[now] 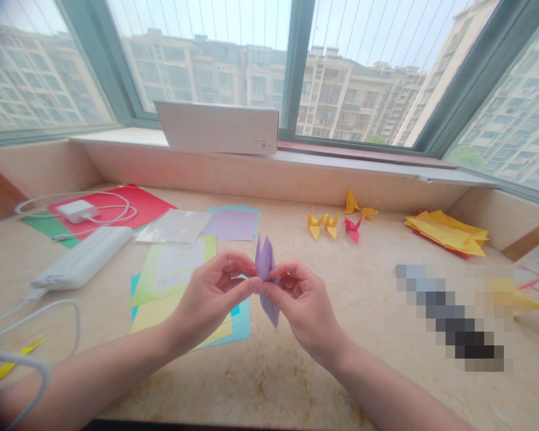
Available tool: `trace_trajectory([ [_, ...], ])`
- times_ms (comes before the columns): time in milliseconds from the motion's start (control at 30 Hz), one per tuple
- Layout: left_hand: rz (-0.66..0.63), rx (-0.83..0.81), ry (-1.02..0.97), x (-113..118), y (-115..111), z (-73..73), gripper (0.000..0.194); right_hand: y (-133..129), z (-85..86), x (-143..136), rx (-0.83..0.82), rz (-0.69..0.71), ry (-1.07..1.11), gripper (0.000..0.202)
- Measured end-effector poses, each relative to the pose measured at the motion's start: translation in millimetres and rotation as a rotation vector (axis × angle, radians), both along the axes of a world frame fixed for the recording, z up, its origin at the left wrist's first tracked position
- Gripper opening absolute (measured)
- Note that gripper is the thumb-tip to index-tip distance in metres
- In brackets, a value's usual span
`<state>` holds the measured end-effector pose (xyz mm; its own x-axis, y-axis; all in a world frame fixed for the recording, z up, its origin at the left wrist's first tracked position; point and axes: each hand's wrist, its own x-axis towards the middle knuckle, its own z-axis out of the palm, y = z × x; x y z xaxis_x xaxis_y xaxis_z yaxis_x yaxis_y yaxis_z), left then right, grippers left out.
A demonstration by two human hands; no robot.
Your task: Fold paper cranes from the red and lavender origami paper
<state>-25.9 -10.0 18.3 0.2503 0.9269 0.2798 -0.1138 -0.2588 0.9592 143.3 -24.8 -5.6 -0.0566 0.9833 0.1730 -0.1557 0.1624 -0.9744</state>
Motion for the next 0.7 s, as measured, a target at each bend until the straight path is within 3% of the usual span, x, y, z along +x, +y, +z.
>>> trace_trajectory([
  [133, -0.022, -0.074, -0.103, 2.3, 4.5, -0.3, 0.023, -0.5, -1.3, 2.7, 0.021, 0.055, 0.028, 0.018],
  [267, -0.014, -0.041, -0.175, 1.5, 7.9, -0.1, 0.026, -0.5, -2.2, 5.9, 0.106, 0.077, 0.028, 0.017],
  [500, -0.018, 0.041, -0.079, 0.0, 5.3, -2.4, 0.013, -0.7, 0.0, 3.0, 0.091, 0.003, -0.004, 0.016],
  [700, -0.068, 0.055, -0.016, -0.9, 4.9, -5.3, 0.009, -0.2, -4.5, 3.7, 0.187, -0.077, -0.136, 0.016],
])
